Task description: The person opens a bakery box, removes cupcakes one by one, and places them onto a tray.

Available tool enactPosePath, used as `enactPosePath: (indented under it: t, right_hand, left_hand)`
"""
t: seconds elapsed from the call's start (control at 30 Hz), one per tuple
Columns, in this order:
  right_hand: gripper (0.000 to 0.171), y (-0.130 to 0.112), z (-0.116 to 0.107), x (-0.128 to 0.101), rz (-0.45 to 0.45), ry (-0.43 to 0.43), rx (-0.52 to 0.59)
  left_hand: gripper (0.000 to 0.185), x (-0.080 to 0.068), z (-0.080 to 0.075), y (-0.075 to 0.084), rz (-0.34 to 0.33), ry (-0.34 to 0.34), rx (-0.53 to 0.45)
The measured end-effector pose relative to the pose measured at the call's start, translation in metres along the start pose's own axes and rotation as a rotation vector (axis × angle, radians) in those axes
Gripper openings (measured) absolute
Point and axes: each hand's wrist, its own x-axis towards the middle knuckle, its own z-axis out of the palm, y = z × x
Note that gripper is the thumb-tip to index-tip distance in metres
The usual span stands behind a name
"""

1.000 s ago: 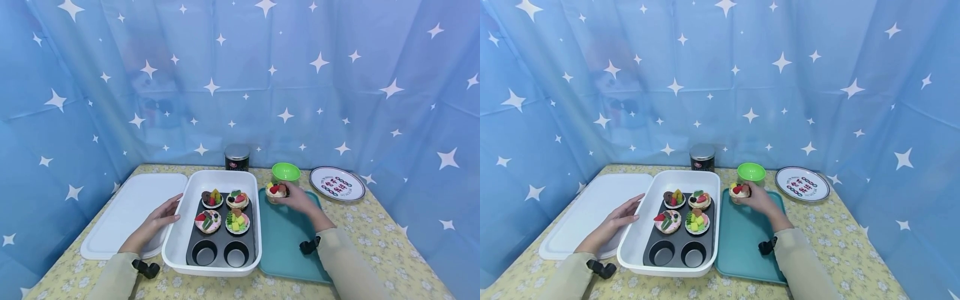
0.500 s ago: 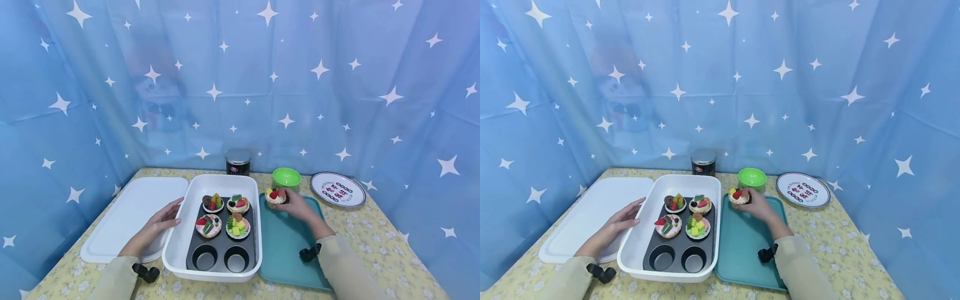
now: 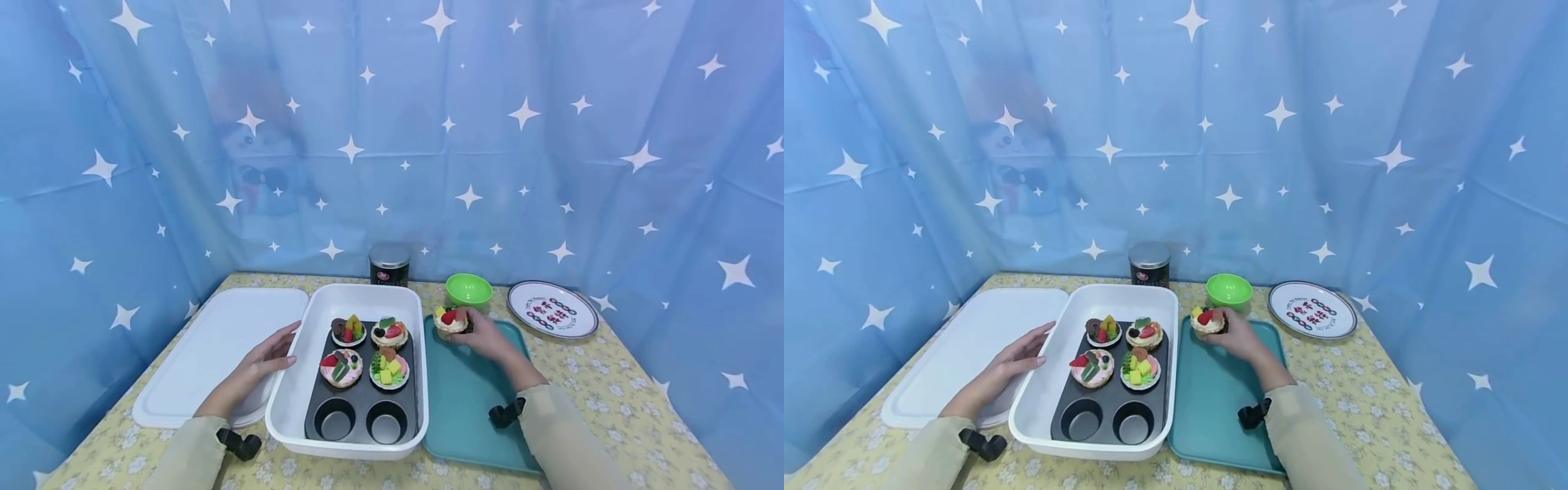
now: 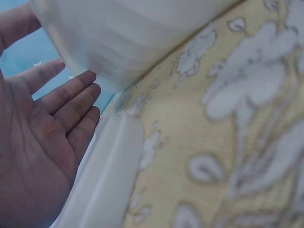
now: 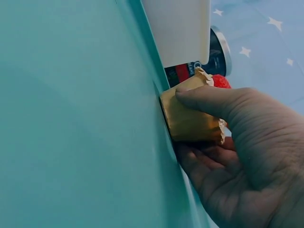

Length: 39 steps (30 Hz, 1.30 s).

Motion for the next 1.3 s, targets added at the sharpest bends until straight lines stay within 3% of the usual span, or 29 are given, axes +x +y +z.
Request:
enactPosePath:
  t: [0.2, 0.4, 0.5, 0.67, 0.9, 1.03, 1.3]
  right_hand:
    - [0.053, 0.001, 0.0, -0.001, 0.013, -0.005, 0.001]
    - [0.044, -0.005, -0.002, 0.002, -0.006, -0.019, 0.007]
    - [0.047, -0.01, -0.005, 0.001, -0.014, -0.044, -0.018]
    - [0.067, -0.025, -0.017, -0.004, -0.041, -0.041, -0.126]
    - [0.049, -0.049, -0.025, -0.009, -0.124, -0.066, -0.193]
    - [0.055, -0.077, -0.025, -0.016, -0.159, -0.064, -0.177]
    - [0.053, -0.123, -0.011, -0.034, -0.301, -0.281, -0.097]
  left_hand:
    - [0.068, 0.0, 0.001, -0.002, -0.026, 0.004, -0.006]
    - [0.067, 0.001, -0.001, -0.001, -0.001, 0.006, 0.004]
    - [0.067, 0.002, -0.001, -0.001, 0.01, -0.002, 0.001]
    - [0.066, 0.002, -0.001, -0.002, 0.011, -0.004, -0.001]
    - [0.067, 0.001, 0.001, -0.001, 0.008, 0.001, 0.01]
    - [0.067, 0.0, 0.001, -0.001, -0.002, 0.01, 0.007]
    - [0.067, 0.001, 0.001, 0.0, 0.005, 0.006, 0.009]
